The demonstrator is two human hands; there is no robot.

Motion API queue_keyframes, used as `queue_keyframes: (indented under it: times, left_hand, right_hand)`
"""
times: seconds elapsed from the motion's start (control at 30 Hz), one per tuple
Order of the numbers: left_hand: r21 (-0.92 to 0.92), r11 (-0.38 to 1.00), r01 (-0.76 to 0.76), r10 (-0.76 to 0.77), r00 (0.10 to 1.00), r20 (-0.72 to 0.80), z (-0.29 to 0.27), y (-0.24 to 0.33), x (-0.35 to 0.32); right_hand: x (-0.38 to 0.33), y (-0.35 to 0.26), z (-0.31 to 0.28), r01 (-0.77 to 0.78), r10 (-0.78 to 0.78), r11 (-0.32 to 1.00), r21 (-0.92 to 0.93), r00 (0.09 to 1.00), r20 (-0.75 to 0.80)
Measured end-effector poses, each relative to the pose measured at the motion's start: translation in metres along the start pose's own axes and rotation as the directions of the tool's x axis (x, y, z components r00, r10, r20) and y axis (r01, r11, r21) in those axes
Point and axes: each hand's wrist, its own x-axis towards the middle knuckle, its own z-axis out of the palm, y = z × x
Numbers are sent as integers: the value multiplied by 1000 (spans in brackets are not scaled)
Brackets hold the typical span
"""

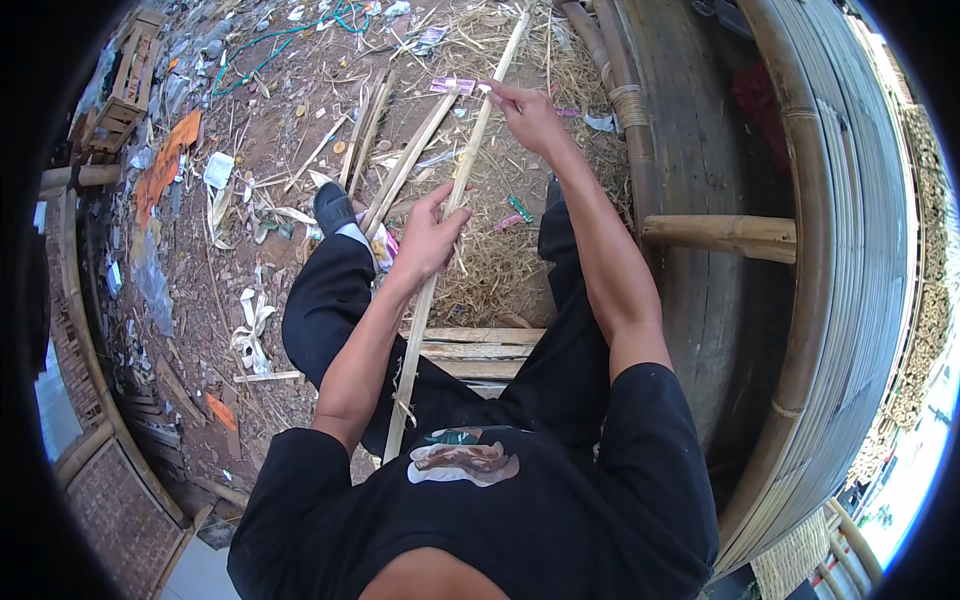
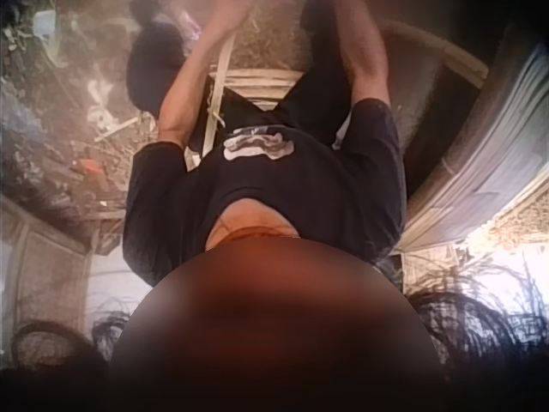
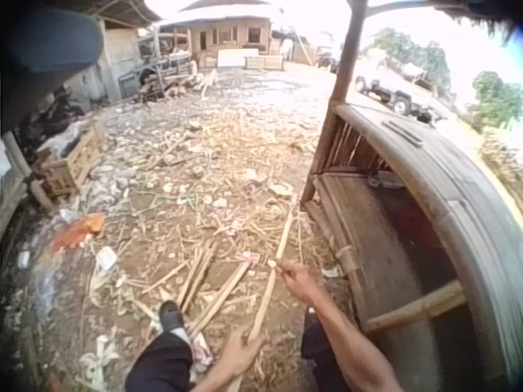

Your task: The person scrapes a strip of bamboo using a small blade, pulling the tool along the length of the wood to remove outer fibers while holding the strip in their lap.

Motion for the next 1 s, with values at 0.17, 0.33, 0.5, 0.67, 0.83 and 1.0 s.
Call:
queue_keyframes:
  times: [0.17,0.33,0.5,0.67,0.83,1.0]
  left_hand:
    - [27,999,40,-39,999,-22,-11,16,9]
    - [79,997,-4,14,992,-129,-18,11,11]
    - [147,989,-11,27,994,-102,-10,19,15]
    - [258,966,16,17,992,-124,-2,37,3]
    - [392,917,-72,111,991,-77,7,33,-6]
    - [436,899,-48,82,995,-59,12,45,-18]
  right_hand:
    - [-7,-19,18,61,-78,993,101,982,174]
    - [-6,-52,17,-196,121,949,248,949,290]
    - [8,-33,4,-89,73,952,294,995,65]
    - [14,-30,-10,-195,197,980,25,977,-85]
    - [16,-12,-18,-116,116,993,8,976,-185]
    - [14,-20,-24,-240,224,967,-82,961,-163]
